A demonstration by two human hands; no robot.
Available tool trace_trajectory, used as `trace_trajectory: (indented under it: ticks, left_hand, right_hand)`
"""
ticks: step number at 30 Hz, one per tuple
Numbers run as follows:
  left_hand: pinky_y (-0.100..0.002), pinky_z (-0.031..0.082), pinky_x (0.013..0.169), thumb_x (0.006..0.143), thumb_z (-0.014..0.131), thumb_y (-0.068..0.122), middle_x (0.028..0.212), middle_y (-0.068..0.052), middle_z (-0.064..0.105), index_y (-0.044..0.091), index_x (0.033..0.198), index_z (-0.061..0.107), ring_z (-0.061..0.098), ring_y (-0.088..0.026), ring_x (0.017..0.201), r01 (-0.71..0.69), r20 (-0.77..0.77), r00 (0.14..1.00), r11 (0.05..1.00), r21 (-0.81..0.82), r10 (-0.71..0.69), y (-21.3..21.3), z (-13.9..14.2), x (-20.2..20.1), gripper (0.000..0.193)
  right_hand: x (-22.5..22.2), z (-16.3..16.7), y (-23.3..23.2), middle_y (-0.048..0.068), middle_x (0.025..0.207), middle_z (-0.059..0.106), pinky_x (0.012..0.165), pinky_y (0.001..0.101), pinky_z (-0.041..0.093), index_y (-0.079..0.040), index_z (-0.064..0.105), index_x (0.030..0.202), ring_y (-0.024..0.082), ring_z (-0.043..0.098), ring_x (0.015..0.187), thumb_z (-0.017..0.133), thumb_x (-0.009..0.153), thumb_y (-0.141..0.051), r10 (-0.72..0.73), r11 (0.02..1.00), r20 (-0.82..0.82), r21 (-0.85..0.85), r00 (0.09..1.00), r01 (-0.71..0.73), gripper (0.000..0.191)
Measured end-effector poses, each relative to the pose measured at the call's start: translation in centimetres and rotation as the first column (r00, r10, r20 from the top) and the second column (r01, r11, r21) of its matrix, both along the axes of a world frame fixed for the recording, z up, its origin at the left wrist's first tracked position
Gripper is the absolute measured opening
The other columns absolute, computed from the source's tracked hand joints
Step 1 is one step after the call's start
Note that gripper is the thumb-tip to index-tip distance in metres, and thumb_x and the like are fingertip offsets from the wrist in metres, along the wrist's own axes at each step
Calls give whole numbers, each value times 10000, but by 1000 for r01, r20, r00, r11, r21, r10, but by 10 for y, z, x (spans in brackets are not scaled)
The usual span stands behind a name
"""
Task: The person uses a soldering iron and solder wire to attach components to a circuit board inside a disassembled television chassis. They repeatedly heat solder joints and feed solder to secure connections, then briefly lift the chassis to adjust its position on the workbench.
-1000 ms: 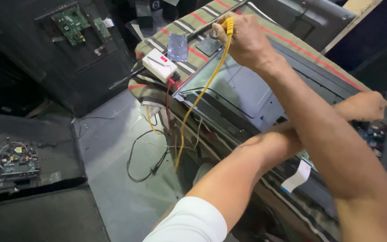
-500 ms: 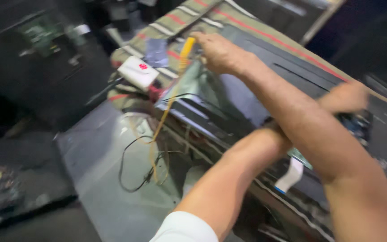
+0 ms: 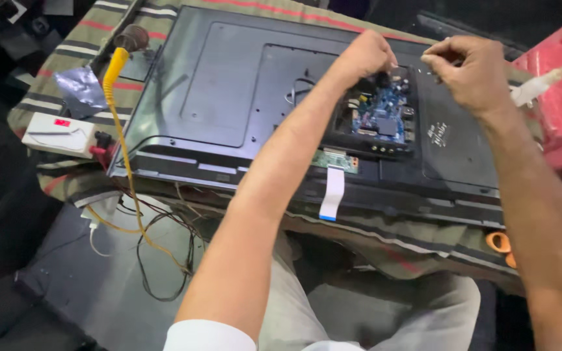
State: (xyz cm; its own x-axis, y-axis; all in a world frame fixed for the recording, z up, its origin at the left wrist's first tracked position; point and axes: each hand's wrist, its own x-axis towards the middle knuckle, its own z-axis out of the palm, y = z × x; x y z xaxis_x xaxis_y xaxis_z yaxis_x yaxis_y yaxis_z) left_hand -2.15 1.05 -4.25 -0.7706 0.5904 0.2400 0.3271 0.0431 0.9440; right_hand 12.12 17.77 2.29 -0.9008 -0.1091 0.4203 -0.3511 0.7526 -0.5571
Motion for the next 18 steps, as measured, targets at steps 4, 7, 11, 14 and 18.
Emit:
trace_trajectory:
  ticks: [4, 7, 11, 14, 18]
  left_hand:
    - [-273, 577, 614, 705, 798, 70, 696, -56, 801, 8, 735, 822, 717, -103, 614, 23, -14, 1000, 998, 65, -22, 0, -1, 2, 73]
    - [-272, 546, 557, 747, 779, 80, 678, -51, 762, 1, 754, 807, 667, -102, 573, 6, 144, 989, 999, 47, -13, 4, 1, 5, 84]
    - [-255, 522, 542, 745, 794, 88, 683, -37, 767, 10, 737, 800, 644, -86, 565, -6, 63, 998, 1000, 19, 5, 9, 1, 8, 79]
    - [-256, 531, 527, 752, 768, 83, 697, -28, 775, 16, 723, 787, 655, -84, 565, -6, 87, 996, 999, 41, 2, 10, 1, 7, 76]
    - [-260, 519, 493, 754, 719, 63, 653, -36, 740, 17, 720, 787, 639, -96, 529, -39, 145, 989, 999, 36, 34, 9, 4, 7, 88]
  right_hand:
    - [1, -24, 12, 57, 889, 718, 631, 224, 504, 17, 744, 1149, 75, 648, 709, 735, 1049, -102, 31, 992, 40, -127, 999, -25, 155]
    - [-1, -25, 11, 34, 946, 736, 631, 214, 541, 14, 742, 1155, 61, 677, 745, 749, 1002, -101, 1, 998, 24, -63, 1000, 1, 192]
    - [-4, -21, 11, 50, 822, 712, 593, 241, 488, 7, 758, 1124, 77, 629, 678, 754, 1000, -120, -49, 997, 113, -51, 992, 55, 178]
    - [-9, -20, 9, 55, 815, 711, 599, 251, 487, 5, 759, 1114, 73, 626, 686, 752, 1004, -131, -34, 998, 134, -55, 990, 42, 174]
    - [-19, -18, 7, 79, 834, 725, 644, 278, 508, -7, 770, 1099, 102, 644, 715, 744, 980, -138, -46, 999, 154, 20, 987, 44, 179]
